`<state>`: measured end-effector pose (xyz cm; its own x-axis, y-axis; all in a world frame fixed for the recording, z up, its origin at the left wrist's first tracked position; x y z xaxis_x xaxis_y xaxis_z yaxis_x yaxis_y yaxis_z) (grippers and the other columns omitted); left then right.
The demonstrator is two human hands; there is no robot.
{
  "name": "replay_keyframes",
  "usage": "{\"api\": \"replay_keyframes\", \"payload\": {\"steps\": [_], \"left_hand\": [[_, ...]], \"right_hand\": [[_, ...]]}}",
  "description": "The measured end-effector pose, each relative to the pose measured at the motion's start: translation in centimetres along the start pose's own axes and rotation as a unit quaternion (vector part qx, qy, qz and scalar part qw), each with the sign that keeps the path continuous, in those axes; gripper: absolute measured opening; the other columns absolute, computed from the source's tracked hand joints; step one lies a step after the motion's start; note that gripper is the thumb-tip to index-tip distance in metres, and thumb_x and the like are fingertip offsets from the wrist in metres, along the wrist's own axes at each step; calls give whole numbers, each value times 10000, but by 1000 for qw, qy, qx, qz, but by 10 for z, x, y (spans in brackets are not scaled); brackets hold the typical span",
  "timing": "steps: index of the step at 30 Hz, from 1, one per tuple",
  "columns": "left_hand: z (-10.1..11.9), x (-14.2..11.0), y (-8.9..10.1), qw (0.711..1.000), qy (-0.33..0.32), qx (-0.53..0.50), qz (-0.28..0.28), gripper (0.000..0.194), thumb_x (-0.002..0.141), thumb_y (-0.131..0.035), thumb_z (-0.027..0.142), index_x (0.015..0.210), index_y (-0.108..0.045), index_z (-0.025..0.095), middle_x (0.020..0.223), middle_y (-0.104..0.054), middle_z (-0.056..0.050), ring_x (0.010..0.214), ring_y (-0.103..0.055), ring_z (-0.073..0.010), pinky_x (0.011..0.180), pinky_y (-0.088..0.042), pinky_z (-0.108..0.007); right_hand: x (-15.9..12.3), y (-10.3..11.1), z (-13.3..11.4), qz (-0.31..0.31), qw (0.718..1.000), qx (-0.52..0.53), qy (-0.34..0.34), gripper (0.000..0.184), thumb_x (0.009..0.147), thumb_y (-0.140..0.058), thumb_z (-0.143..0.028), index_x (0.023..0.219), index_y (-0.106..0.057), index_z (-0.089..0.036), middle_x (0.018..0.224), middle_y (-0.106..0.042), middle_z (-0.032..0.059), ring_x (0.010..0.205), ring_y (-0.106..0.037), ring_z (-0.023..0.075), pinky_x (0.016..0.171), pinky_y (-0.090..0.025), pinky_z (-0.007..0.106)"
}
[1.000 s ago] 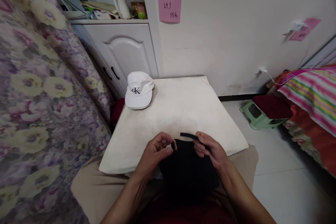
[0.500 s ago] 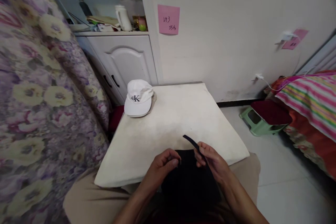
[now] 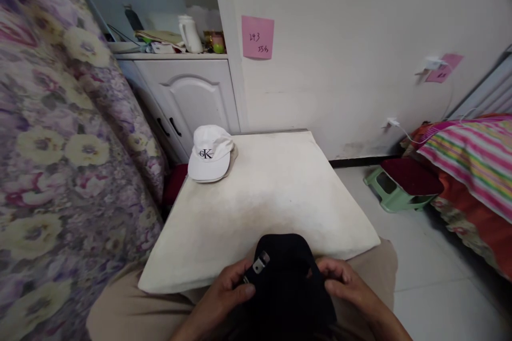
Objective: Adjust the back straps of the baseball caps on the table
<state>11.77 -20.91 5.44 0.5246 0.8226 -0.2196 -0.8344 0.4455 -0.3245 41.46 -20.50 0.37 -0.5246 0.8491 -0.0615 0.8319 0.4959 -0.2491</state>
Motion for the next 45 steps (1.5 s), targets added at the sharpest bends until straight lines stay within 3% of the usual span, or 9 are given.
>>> {"api": "replay_keyframes", "payload": {"steps": [4,8,10,14,19,25,32,36,45], "left_hand": [[6,6,-9,992,-52,-87,72,288,742,-780,370,964,-714,199,815,-680,-26,756,-616,-178,734,-463,-271],[27,21,-23,962,-128,-185,156,305,690,-833,311,946,-708,202,750,-682,1,659,-615,-127,658,-480,-208],[40,28,-29,947,-159,-217,175,318,726,-809,293,1012,-693,217,778,-699,2,654,-628,-125,665,-500,-210],[66,34,-35,932,-209,-226,190,325,783,-756,295,1082,-665,207,865,-728,-29,730,-672,-160,759,-538,-255],[89,32,-32,938,-243,-211,131,328,745,-787,260,1048,-668,230,861,-723,3,767,-683,-146,828,-536,-253],[67,33,-28,951,-191,-222,101,520,698,-807,365,1174,-654,221,1017,-751,-58,1050,-677,-292,966,-508,-373],[35,43,-13,945,-141,-245,163,344,716,-809,198,1039,-692,174,788,-764,-19,729,-733,-198,790,-584,-289],[31,48,-6,932,-140,-269,198,373,749,-794,232,1098,-673,177,885,-775,-32,776,-739,-197,819,-586,-292],[35,49,0,934,-139,-288,161,353,847,-697,388,1134,-684,182,1006,-773,-75,1046,-695,-254,969,-522,-341]], "right_hand": [[-6,-3,-22,-50,998,-47,-5,683,572,-857,-557,1173,-704,-269,1222,-654,91,1172,-560,343,1034,-364,431],[-6,-11,-42,-60,990,-129,23,764,513,-912,-464,1220,-682,-291,1258,-626,81,1197,-522,364,1084,-312,457],[-5,-14,-42,-23,988,-147,32,666,528,-921,-381,1153,-710,-291,1145,-665,55,1100,-569,324,1031,-370,420],[1,-14,-35,32,991,-119,56,127,754,-773,-344,756,-742,-221,685,-624,-15,660,-551,179,676,-459,286],[17,-12,-47,107,985,-21,135,212,733,-793,-352,628,-717,-184,578,-609,-10,549,-508,145,570,-426,265],[47,-31,-63,146,965,185,112,269,729,-816,-333,963,-746,-221,756,-746,34,660,-670,213,693,-529,338],[61,-34,-53,141,963,217,81,284,774,-795,-333,1011,-721,-195,870,-760,43,714,-695,192,703,-548,298],[60,-31,-53,138,961,227,81,344,765,-799,-365,1049,-713,-191,955,-760,57,813,-707,215,782,-556,332],[69,-36,-57,202,943,246,100,277,845,-721,-398,1062,-699,-228,1018,-754,38,906,-701,209,841,-543,320]]}}
Point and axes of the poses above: each hand's wrist, its own x-axis towards the middle knuckle, its own y-axis out of the back of the hand, z = x × y, the point moved 1 cm from there along x, towards the middle knuckle
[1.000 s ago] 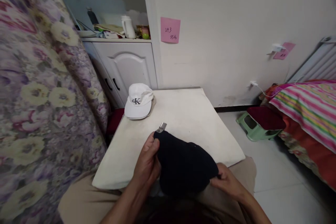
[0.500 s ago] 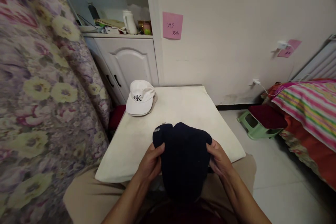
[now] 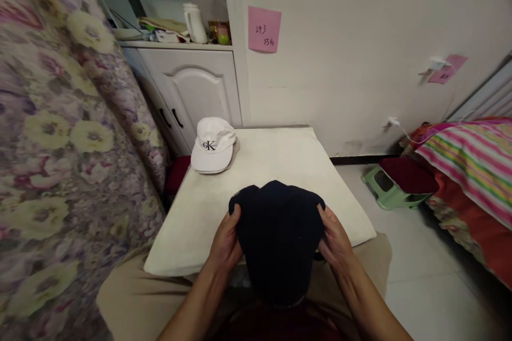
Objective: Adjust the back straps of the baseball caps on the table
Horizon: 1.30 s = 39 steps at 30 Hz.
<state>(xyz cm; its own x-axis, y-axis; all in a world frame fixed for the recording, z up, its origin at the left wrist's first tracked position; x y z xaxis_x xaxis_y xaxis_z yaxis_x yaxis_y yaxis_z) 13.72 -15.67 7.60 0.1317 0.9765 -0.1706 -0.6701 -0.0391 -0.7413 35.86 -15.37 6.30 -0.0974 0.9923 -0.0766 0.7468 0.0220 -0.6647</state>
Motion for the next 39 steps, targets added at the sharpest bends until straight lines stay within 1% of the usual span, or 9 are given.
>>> {"api": "replay_keyframes", "payload": {"steps": [4,9,12,18,25,28,32,35,39], "left_hand": [[2,-1,4,999,-3,0,-35,294,795,-755,348,1037,-714,186,923,-774,-42,902,-722,-212,850,-554,-279],[-3,-3,2,997,1,75,11,320,688,-824,189,982,-706,148,766,-728,13,555,-607,-81,550,-481,-169],[-7,-4,1,996,-11,87,24,308,713,-809,252,990,-709,162,789,-738,3,599,-633,-122,600,-503,-215],[-8,-9,7,998,-14,62,13,318,805,-712,373,1063,-725,187,991,-763,-64,994,-686,-270,890,-521,-335],[22,-14,-13,997,-33,52,-39,381,642,-791,240,1011,-727,171,1002,-753,-82,983,-682,-313,888,-523,-371],[31,-20,-18,995,-30,73,-58,392,644,-799,308,993,-722,146,959,-743,-99,877,-689,-290,787,-532,-342],[31,-28,-15,985,28,158,-68,259,728,-780,284,935,-724,139,829,-725,-69,683,-644,-168,630,-477,-235],[29,-32,-12,973,56,214,-63,197,773,-756,267,917,-720,137,783,-705,-47,672,-614,-135,639,-459,-216],[25,-33,-10,968,77,237,-41,190,784,-753,290,900,-710,146,774,-684,-30,677,-607,-129,641,-448,-214]], "right_hand": [[4,0,-2,13,1000,15,10,205,835,-735,-371,1006,-709,-261,985,-755,-5,902,-694,170,856,-535,274],[5,7,-5,-12,999,39,-8,185,754,-797,-336,893,-734,-232,944,-769,16,913,-703,206,882,-540,312],[5,9,-7,-15,998,43,-36,183,752,-786,-317,894,-737,-212,899,-774,30,874,-714,226,865,-556,345],[1,10,-21,-8,999,46,-11,337,670,-800,-240,995,-711,-251,934,-767,31,968,-703,272,897,-552,409],[-5,8,-35,-61,998,13,0,462,579,-856,-367,992,-711,-218,866,-755,79,879,-710,315,798,-571,425],[-8,9,-37,-82,997,-15,6,413,599,-848,-401,933,-721,-193,745,-735,66,720,-705,266,672,-573,358],[-13,10,-38,-170,984,-58,-22,213,654,-825,-306,776,-715,-170,636,-670,19,548,-614,148,516,-486,231],[-15,12,-36,-208,973,-80,-60,231,668,-825,-273,853,-724,-178,696,-671,13,567,-599,128,571,-494,230],[-15,16,-30,-206,972,-76,-88,330,685,-832,-336,961,-727,-189,746,-679,21,608,-611,134,615,-503,241]]}}
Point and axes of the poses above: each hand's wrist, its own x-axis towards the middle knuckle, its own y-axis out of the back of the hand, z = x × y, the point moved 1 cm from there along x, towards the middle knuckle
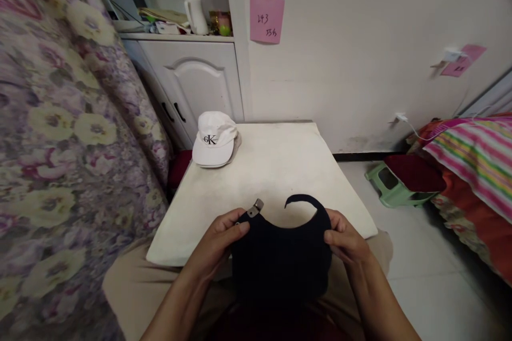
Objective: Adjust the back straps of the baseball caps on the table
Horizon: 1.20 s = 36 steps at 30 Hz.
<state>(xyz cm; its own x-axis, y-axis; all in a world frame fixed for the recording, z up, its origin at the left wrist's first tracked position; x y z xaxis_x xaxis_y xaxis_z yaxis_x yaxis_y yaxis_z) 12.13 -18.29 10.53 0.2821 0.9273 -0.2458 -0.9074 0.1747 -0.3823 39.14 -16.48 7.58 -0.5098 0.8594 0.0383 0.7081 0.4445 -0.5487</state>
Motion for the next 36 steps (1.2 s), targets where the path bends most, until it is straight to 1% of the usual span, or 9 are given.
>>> {"api": "replay_keyframes", "payload": {"steps": [7,13,17,20,23,27,32,34,36], "left_hand": [[-14,2,-6,999,52,3,6,244,742,-792,309,900,-710,142,777,-675,-30,632,-588,-111,602,-425,-202],[-25,4,-8,998,59,10,2,216,772,-755,331,860,-707,140,675,-619,0,555,-528,-86,538,-359,-190],[-19,4,-10,998,27,56,-2,167,791,-730,295,867,-708,149,750,-626,-4,642,-534,-96,610,-379,-202],[-14,4,-14,994,4,109,-11,143,817,-695,290,840,-685,149,740,-597,7,651,-503,-97,607,-354,-206],[-14,4,-17,992,13,121,-22,174,841,-663,321,845,-657,146,717,-563,15,621,-470,-94,581,-322,-212],[-19,5,-18,994,28,100,-18,198,848,-658,347,874,-637,152,727,-555,13,615,-464,-99,578,-312,-221],[-21,6,-21,993,29,109,-19,243,841,-671,391,840,-633,151,704,-547,19,604,-456,-96,576,-305,-221],[-21,6,-23,993,22,115,-19,248,833,-678,398,840,-642,153,699,-556,20,603,-462,-97,578,-310,-222],[-21,6,-25,992,11,122,-20,242,830,-679,396,829,-648,156,686,-558,26,594,-461,-96,575,-311,-221]], "right_hand": [[1,7,3,2,999,-12,-37,321,733,-801,-406,918,-734,-153,669,-632,7,554,-537,81,510,-395,164],[3,2,-5,-11,999,-35,-31,209,742,-782,-281,893,-696,-166,765,-672,24,712,-593,116,680,-445,203],[7,-3,-13,-36,996,-67,-38,225,776,-755,-286,944,-677,-158,622,-647,-6,575,-568,97,585,-420,196],[12,-7,-16,-47,993,-93,-55,155,825,-718,-268,914,-661,-155,644,-668,7,529,-578,94,538,-418,199],[16,-12,-16,-45,992,-102,-56,153,869,-679,-293,926,-654,-154,700,-680,18,488,-566,77,489,-401,189],[21,-17,-15,-25,992,-115,-48,223,934,-590,-368,930,-651,-154,652,-656,5,425,-501,54,431,-342,176],[28,-21,-12,1,988,-153,-36,172,855,-692,-319,915,-658,-161,740,-664,-1,407,-408,23,410,-265,179],[30,-23,-9,1,986,-161,-52,183,811,-733,-306,897,-665,-160,724,-643,-17,399,-333,14,395,-204,184],[32,-28,-5,4,984,-165,-71,200,782,-760,-315,872,-665,-163,673,-596,-38,424,-327,25,404,-194,186]]}}
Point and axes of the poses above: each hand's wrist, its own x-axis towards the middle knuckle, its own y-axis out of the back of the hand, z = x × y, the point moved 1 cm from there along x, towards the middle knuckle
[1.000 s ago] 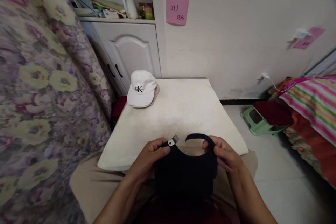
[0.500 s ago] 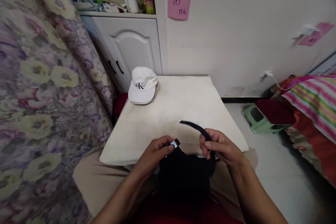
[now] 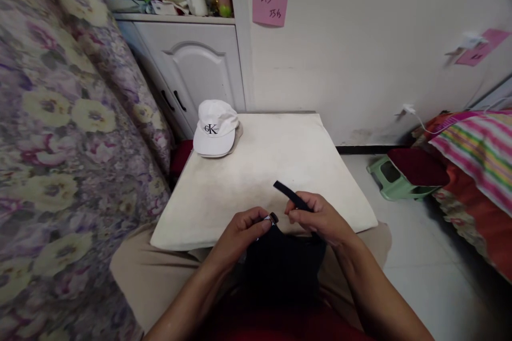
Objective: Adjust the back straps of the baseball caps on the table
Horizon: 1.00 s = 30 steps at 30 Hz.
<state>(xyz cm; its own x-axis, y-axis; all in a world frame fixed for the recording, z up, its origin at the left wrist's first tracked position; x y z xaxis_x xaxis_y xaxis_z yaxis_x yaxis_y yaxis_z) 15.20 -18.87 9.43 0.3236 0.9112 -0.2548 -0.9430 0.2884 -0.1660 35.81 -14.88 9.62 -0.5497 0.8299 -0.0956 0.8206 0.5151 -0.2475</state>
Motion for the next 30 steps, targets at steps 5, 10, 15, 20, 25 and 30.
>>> {"api": "replay_keyframes", "payload": {"steps": [5,10,15,20,25,30], "left_hand": [[2,0,-6,999,-11,32,-4,215,825,-675,380,806,-669,166,668,-573,26,586,-469,-106,569,-312,-226],[4,0,-10,998,-32,46,-13,209,832,-666,357,915,-721,174,799,-666,-18,709,-563,-158,650,-380,-255],[4,0,-10,997,-39,57,-28,248,859,-641,369,998,-730,183,865,-686,-31,777,-577,-180,698,-404,-269],[6,-1,-10,994,-47,92,-25,240,889,-591,343,1031,-720,198,889,-677,-30,818,-566,-188,723,-400,-277],[10,-4,-10,994,-55,87,-38,211,888,-554,308,983,-710,202,875,-662,-27,824,-559,-194,736,-406,-280],[10,-6,-15,995,-48,85,-29,188,886,-581,336,924,-702,197,868,-668,-28,797,-564,-183,715,-406,-266]], "right_hand": [[4,-15,5,11,1000,-1,-21,256,723,-806,-340,837,-644,-178,696,-576,-34,572,-467,82,521,-339,198],[6,-19,8,1,1000,-18,-10,301,671,-829,-330,858,-638,-191,745,-596,-28,640,-506,110,598,-387,228],[7,-17,10,8,999,-45,6,274,690,-805,-318,863,-632,-195,761,-596,-28,665,-509,117,616,-385,235],[5,-15,10,12,998,-54,5,249,710,-787,-308,858,-627,-187,760,-594,-28,661,-509,112,627,-382,235],[5,-14,10,11,999,-36,0,256,713,-785,-323,844,-613,-185,727,-584,-30,618,-498,106,586,-376,227],[3,-16,9,20,999,-30,0,259,730,-776,-350,837,-603,-190,730,-599,-23,632,-528,119,596,-398,235]]}}
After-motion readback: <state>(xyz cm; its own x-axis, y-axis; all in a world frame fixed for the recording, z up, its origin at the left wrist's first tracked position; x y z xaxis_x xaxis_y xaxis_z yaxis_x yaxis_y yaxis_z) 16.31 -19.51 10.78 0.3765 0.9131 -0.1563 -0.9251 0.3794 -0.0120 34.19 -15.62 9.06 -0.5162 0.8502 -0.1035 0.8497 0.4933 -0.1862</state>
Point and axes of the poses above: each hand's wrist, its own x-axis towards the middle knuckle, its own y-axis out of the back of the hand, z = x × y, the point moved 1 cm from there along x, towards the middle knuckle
